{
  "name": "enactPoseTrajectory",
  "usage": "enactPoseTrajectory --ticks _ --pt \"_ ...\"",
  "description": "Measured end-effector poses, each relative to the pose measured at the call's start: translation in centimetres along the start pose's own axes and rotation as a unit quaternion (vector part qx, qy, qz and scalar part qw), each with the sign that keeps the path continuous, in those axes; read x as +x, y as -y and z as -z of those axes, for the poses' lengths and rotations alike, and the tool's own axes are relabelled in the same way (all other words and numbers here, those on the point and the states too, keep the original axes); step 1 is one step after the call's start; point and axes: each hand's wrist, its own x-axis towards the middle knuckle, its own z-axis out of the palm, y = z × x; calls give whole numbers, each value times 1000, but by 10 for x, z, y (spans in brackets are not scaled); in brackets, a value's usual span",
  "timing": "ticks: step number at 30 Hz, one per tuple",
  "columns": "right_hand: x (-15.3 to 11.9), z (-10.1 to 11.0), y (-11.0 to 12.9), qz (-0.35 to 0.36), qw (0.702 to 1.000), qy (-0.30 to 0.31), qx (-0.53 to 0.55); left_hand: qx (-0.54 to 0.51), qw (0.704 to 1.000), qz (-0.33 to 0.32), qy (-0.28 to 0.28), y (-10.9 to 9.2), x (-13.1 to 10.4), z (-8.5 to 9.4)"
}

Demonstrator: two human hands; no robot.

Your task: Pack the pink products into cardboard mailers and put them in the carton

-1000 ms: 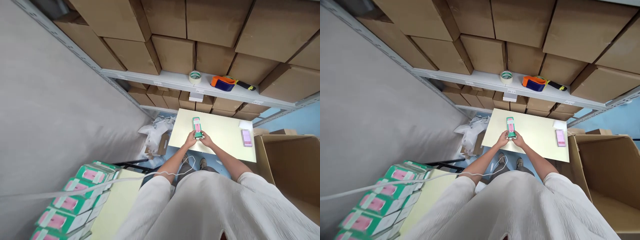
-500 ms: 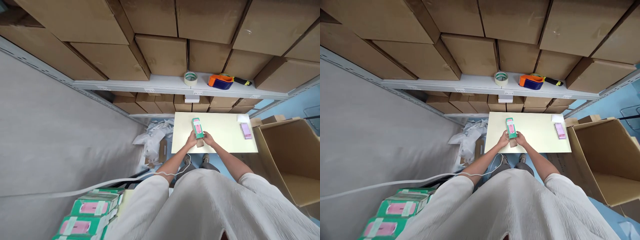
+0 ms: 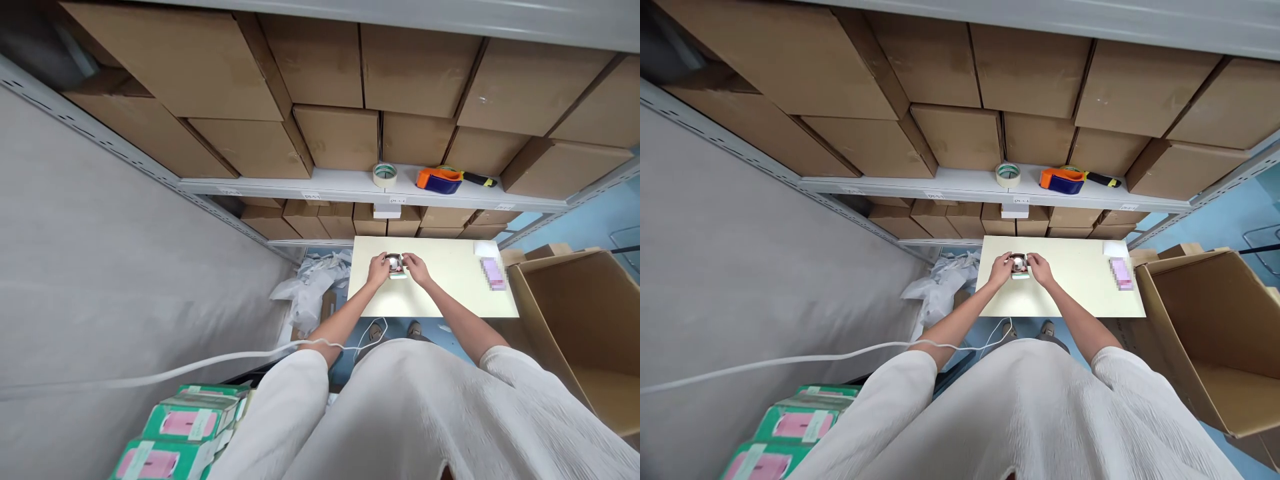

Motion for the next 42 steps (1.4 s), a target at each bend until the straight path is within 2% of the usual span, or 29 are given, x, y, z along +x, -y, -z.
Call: enactPoseTrajectory --ticks 4,9,11,13,16,19,21,25,30,33,36,38,42 --pt "6 -1 11 -32 999 15 29 -4 999 30 -20 -2 9 8" --pt "9 -6 9 -22 998 31 52 -4 1000 24 13 1 16 15" --pt "7 -9 7 -4 999 26 23 1 999 15 30 0 18 18" --pt "5 -12 6 -1 1000 -7 -19 5 999 9 32 -2 19 20" --pt "0 -17 7 -44 992 -66 -101 10 999 -13 40 -9 20 22" --pt "-2 -21 14 -112 979 -54 -159 43 993 -56 93 -14 21 25" --pt "-1 -22 20 -127 977 -33 -168 86 985 -87 118 -15 21 28" --pt "5 -28 32 -80 983 -48 -160 169 970 -119 132 -14 20 34" --pt "9 -41 35 15 989 -34 -141 194 964 -84 161 -9 16 39" --pt "6 -43 31 -18 975 -52 -213 194 968 -73 141 -4 15 41" --pt "3 -40 28 -85 964 -24 -251 178 970 -79 142 1 14 46" --pt "3 -39 29 -65 967 0 -246 163 973 -83 142 4 14 47" --pt "7 -40 32 23 980 -8 -196 118 987 -52 99 7 12 46"
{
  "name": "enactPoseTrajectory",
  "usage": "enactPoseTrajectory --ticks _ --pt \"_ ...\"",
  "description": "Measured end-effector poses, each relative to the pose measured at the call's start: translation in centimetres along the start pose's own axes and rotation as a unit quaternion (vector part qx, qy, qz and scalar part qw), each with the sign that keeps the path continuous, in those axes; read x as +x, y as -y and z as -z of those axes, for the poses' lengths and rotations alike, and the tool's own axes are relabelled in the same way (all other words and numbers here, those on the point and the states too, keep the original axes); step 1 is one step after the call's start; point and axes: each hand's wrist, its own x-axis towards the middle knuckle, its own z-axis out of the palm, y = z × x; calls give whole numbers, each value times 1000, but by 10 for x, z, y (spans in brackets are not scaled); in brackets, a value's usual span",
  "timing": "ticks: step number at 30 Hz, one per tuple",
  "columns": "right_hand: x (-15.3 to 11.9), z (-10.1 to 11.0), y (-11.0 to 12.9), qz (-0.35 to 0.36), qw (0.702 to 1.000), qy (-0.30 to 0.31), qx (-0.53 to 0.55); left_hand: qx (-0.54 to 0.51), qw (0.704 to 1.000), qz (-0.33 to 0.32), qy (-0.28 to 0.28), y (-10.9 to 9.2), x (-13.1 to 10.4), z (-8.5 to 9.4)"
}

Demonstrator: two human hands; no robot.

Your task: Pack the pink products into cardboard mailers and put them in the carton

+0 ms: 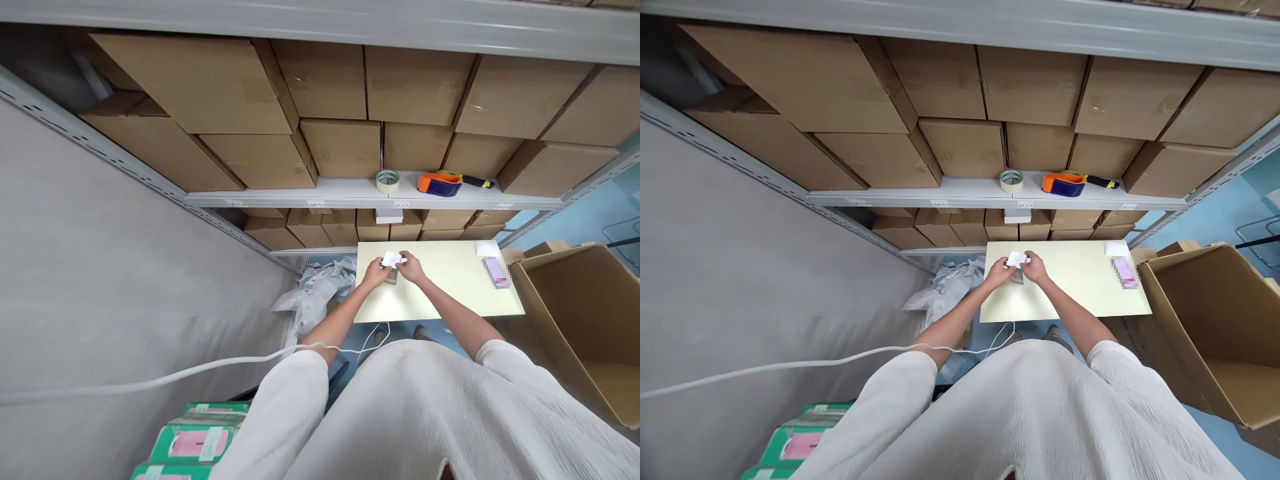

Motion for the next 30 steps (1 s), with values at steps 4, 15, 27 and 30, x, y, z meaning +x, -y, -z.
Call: enactPoseTrajectory --ticks 4,15,27,30 --pt "4 -2 -1 40 998 11 54 -36 998 43 -28 0 -2 -3" --pt "1 1 -15 23 996 27 87 -108 993 8 -52 -3 -4 -3" --pt "-6 7 -9 16 999 17 49 -75 995 3 -59 -3 -11 -3" --pt "-5 6 -10 17 998 17 55 -68 996 0 -58 -3 -12 -2"
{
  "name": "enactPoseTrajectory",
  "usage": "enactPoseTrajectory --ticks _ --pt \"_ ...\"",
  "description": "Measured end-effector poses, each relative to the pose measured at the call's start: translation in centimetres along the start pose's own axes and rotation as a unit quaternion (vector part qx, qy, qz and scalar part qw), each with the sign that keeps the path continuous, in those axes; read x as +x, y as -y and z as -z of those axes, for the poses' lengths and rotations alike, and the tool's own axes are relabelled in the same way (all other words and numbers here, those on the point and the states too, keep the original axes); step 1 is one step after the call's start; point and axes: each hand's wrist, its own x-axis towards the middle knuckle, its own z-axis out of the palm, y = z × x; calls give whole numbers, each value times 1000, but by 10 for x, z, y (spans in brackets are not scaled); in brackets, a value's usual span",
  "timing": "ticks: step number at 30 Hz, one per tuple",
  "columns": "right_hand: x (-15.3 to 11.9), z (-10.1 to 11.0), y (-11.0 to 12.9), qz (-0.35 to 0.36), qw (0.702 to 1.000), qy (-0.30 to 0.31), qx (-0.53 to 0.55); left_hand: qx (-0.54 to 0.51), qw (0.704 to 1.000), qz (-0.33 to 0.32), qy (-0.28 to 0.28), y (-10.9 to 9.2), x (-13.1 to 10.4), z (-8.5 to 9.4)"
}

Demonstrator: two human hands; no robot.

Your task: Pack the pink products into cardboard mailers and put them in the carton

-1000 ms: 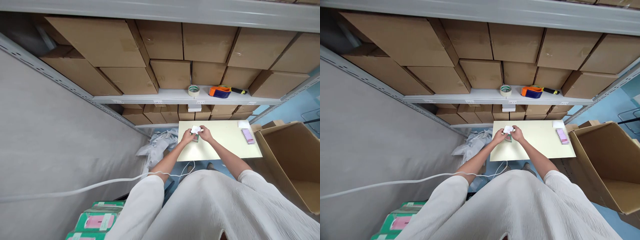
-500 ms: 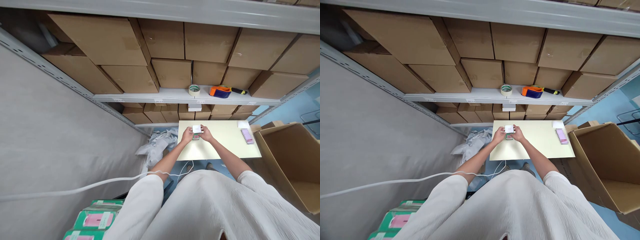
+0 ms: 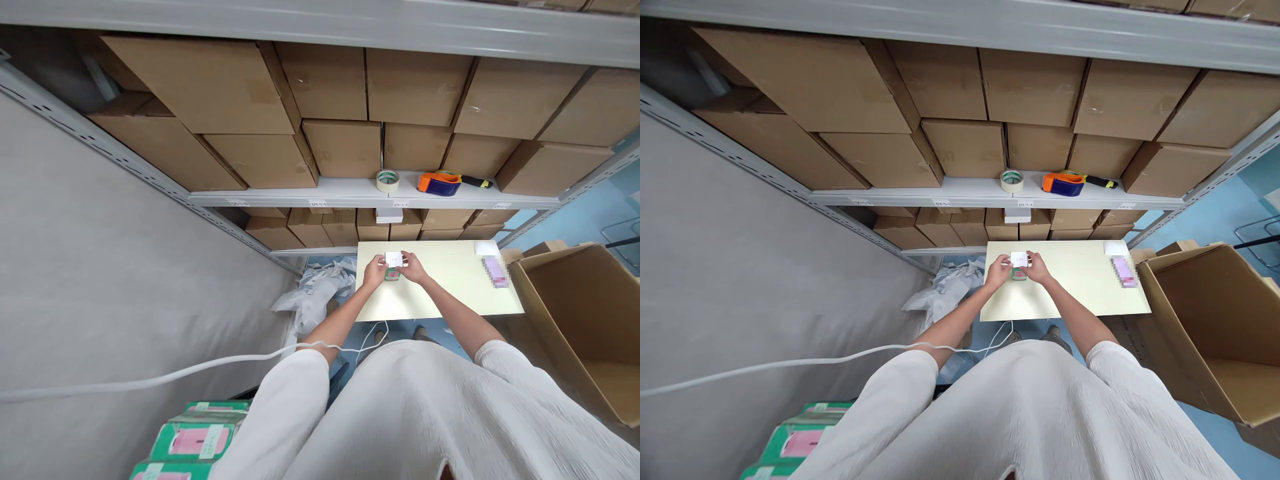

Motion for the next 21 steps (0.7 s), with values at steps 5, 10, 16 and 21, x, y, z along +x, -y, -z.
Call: enactPoseTrajectory --ticks 5,10,16,21 --pt "1 4 0 -5 1000 5 -22 -32 999 -17 31 1 -2 0" --pt "0 9 7 12 996 20 -80 -28 999 -16 21 0 -1 -3" --pt "3 20 21 118 967 92 -207 -8 1000 -7 22 0 -1 -2" --pt "7 23 33 146 927 141 -315 -2 999 -21 37 0 -2 0"
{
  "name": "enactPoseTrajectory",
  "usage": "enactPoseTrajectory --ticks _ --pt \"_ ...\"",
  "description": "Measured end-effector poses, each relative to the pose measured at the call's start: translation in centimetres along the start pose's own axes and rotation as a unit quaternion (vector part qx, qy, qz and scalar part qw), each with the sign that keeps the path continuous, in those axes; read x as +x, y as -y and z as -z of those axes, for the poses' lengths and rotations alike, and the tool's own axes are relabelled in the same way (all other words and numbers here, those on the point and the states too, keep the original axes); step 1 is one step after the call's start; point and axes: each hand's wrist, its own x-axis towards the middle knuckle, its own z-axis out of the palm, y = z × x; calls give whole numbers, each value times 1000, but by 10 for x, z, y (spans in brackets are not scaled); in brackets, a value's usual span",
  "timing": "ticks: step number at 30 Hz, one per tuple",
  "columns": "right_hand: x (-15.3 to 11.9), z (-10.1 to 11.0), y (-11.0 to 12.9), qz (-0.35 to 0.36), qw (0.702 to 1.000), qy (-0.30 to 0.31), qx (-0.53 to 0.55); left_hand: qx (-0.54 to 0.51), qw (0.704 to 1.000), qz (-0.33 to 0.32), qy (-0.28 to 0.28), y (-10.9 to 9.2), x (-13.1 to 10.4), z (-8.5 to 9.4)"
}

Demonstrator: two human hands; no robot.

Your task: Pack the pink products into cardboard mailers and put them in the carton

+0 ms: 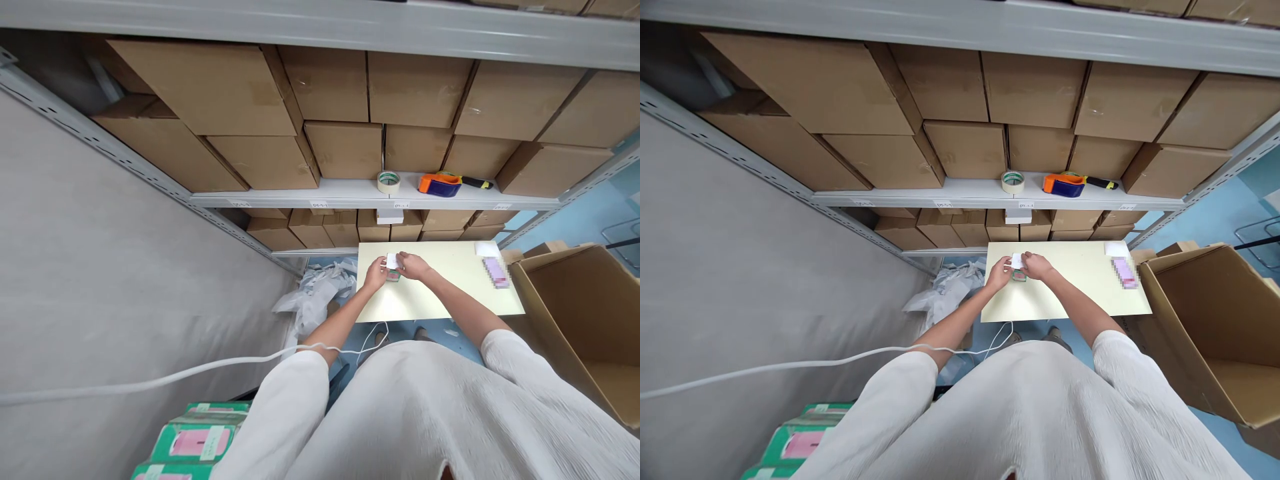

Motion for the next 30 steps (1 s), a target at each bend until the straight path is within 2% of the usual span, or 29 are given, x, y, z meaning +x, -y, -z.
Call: enactPoseTrajectory --ticks 7,10,13,15,18,22,26,30 --pt "2 6 9 -5 1000 -13 -25 6 1000 -5 1 -3 1 1" --pt "8 10 9 -76 995 -50 33 21 1000 -1 -4 -4 1 2" --pt "13 9 4 -162 973 -114 118 42 999 0 -1 -5 0 4" --pt "13 5 0 -184 960 -146 155 49 999 -6 9 -5 -1 5" --pt "9 -5 -5 -174 959 -160 156 58 997 -36 31 -4 -1 8" --pt "4 -13 -9 -131 968 -147 156 63 994 -72 55 0 4 10" --pt "5 -12 -9 -118 971 -127 167 60 994 -53 78 3 14 9" --pt "3 -9 -4 -132 978 -107 123 52 993 -44 95 6 20 11"
